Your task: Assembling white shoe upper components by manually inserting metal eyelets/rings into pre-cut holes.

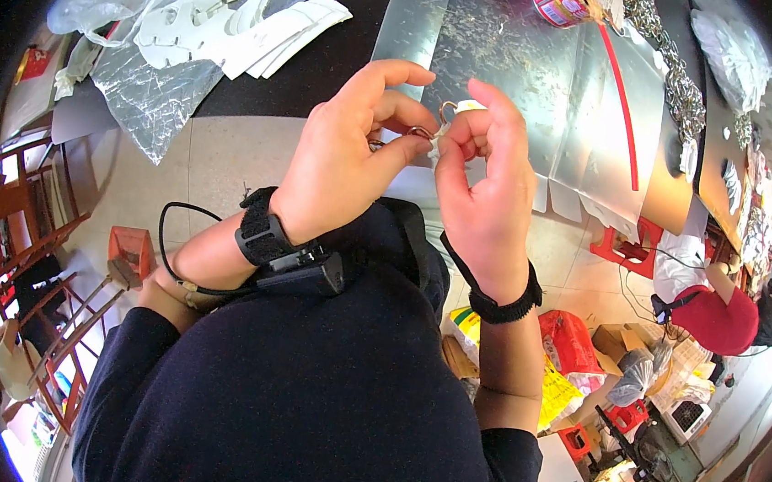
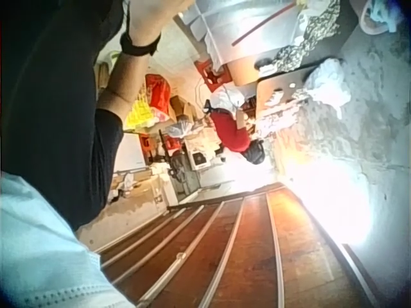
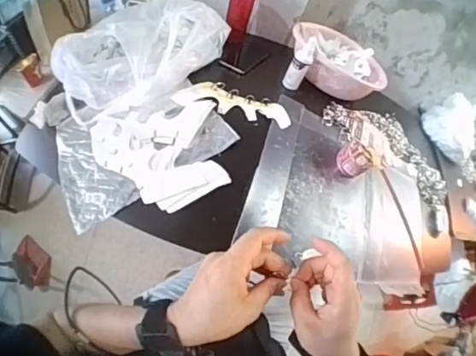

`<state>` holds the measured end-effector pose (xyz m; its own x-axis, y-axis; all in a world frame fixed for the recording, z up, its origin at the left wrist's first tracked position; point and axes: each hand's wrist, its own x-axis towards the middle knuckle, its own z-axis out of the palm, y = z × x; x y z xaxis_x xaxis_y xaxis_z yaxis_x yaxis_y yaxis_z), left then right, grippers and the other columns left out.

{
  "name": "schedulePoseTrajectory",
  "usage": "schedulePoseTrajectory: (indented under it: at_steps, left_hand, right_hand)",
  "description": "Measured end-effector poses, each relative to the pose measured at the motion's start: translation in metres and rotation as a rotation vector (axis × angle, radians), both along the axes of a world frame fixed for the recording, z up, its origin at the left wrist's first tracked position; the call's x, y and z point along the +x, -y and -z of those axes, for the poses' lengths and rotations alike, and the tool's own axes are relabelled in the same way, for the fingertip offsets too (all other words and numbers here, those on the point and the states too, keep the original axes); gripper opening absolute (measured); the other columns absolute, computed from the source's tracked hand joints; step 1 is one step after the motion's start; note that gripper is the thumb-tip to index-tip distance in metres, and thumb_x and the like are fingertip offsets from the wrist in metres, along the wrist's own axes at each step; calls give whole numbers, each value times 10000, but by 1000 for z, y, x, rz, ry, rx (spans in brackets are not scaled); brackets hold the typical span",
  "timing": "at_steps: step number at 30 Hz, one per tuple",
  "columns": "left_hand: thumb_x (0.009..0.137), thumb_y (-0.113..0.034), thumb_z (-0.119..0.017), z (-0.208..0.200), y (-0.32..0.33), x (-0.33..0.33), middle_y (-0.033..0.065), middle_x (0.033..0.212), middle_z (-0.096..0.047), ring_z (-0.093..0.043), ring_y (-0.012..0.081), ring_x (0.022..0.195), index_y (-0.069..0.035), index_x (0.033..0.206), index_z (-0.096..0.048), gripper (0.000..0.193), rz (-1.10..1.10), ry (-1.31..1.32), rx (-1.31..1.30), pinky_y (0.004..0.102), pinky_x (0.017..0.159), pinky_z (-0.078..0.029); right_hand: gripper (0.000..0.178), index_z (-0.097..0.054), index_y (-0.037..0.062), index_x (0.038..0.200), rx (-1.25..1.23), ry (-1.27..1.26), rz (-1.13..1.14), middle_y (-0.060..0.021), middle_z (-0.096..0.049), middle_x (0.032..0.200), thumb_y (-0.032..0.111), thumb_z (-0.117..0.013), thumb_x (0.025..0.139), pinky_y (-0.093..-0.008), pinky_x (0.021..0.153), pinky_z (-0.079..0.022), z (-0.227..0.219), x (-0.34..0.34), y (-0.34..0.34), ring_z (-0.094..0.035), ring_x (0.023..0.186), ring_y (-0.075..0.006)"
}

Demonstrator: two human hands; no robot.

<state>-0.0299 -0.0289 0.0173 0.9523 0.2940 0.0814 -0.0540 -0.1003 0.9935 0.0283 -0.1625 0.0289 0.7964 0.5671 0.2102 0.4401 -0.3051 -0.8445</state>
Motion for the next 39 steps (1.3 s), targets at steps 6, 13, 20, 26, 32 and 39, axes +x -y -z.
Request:
schedulePoseTrajectory:
  at_steps: [6, 13, 20, 26, 32, 39]
  left_hand:
    - [721, 62, -601, 0, -3, -2, 53, 815, -647, -605, 99, 742, -48, 1088, -488, 399, -11, 38, 35, 233, 650, -464]
    - [697, 55, -644, -4, -4, -3, 37, 800, -641, -593, 88, 756, -48, 1077, -501, 418, 31, 59, 42, 213, 658, -439]
    - [703, 59, -654, -4, -7, -4, 29, 824, -633, -578, 71, 789, -38, 1091, -496, 430, 100, 43, -99, 216, 698, -446]
    - [713, 61, -645, -3, -10, -3, 49, 825, -627, -579, 86, 794, -24, 1098, -487, 425, 150, 41, -155, 219, 713, -449]
    - [739, 68, -625, 2, -15, -1, 46, 836, -611, -569, 90, 777, -21, 1106, -478, 406, 234, -21, -399, 215, 697, -452]
    - [769, 70, -600, 13, -23, 0, 41, 831, -587, -550, 85, 747, -10, 1100, -437, 378, 135, -70, -690, 199, 674, -449]
  right_hand:
    - [474, -387, 19, 1182, 73, -23, 23, -36, -504, 760, -122, -521, 750, -225, 658, -423, 3, -4, -5, -488, 686, -99]
    - [490, -394, 28, 1175, 106, 29, 31, -32, -496, 768, -128, -534, 732, -213, 655, -411, -8, -5, -5, -474, 685, -96]
    - [600, -462, 81, 1147, -11, 166, 202, -48, -433, 917, -82, -658, 604, -244, 665, -384, -9, -10, -1, -396, 714, -126]
    - [647, -448, 92, 1181, -44, 220, 200, -69, -395, 1038, -34, -688, 594, -257, 703, -375, -13, -9, 1, -382, 787, -147]
    - [626, -433, 84, 1203, -56, 217, 191, -81, -393, 1101, -1, -679, 634, -258, 724, -378, -15, -12, 2, -388, 859, -154]
    - [633, -317, 55, 1296, 200, 84, 369, -67, -403, 1149, 79, -660, 765, -272, 841, -344, -22, -13, 13, -402, 962, -136]
